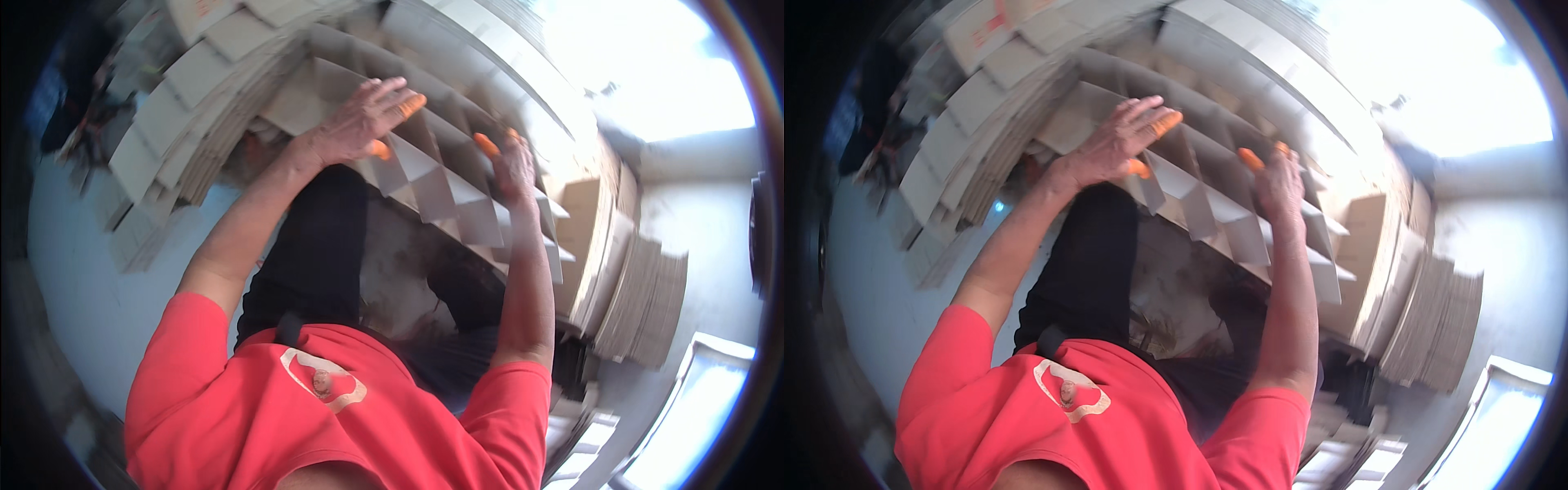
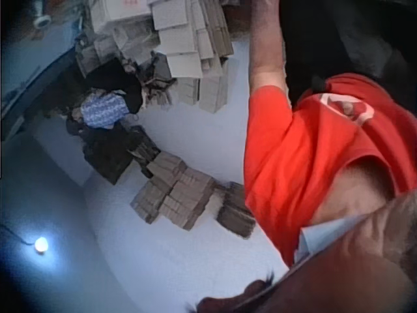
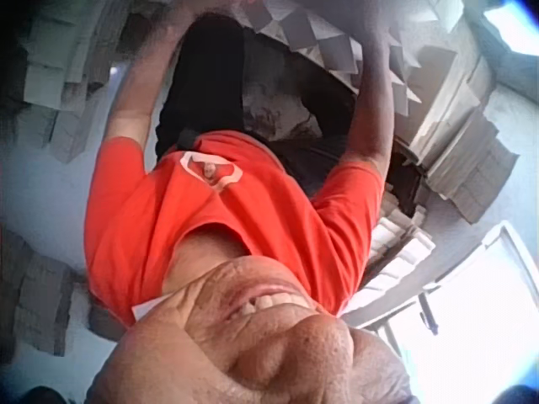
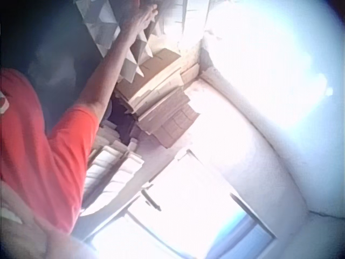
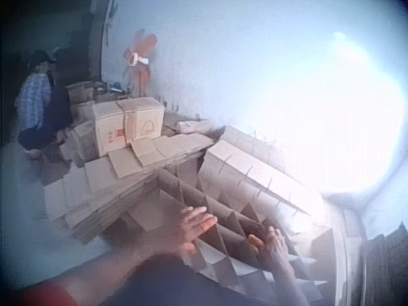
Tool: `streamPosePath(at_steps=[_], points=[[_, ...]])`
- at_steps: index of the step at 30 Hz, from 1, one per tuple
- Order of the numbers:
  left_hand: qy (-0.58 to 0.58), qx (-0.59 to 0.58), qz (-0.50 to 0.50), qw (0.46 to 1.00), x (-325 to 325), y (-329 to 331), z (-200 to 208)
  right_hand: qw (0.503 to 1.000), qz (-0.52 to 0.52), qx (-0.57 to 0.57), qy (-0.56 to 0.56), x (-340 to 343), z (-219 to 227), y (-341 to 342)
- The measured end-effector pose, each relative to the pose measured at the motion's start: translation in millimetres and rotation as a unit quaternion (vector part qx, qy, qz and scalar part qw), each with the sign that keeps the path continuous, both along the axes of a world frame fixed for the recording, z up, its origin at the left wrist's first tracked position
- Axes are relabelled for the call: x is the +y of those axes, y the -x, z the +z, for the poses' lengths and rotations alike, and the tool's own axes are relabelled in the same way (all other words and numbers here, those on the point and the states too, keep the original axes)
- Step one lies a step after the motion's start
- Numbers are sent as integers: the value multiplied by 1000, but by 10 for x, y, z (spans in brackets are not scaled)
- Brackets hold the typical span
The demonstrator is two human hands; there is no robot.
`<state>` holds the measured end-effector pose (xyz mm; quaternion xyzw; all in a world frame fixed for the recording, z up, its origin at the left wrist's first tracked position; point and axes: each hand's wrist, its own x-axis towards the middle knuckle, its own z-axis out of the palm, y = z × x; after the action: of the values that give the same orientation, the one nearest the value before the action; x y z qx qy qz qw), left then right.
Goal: The person sits on the floor and repeatedly assembles flat cardboard sheets into accordion-style dividers by folding them along pre-scored lines. They handle each unit individually, folding it into a zigzag shape and placing it aside.
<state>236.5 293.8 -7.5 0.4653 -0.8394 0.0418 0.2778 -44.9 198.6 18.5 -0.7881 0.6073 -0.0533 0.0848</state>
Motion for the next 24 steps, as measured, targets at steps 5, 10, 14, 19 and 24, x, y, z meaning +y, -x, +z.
streamPosePath(at_steps=[5,10,14,19,24], points=[[-71,16,-33,997,-368,268,-56,953,83,-225,-185,540,466,128],[-158,-32,-87,983,-678,459,-220,983,-11,-162,88,280,92,1369],[-169,39,-119,978,-606,309,-205,982,-172,76,-1,249,283,2517],[-154,303,-21,940,-493,222,483,953,-149,-232,-125,366,58,3878],[57,298,236,923,-419,159,1674,992,-110,55,14,521,55,3218]])
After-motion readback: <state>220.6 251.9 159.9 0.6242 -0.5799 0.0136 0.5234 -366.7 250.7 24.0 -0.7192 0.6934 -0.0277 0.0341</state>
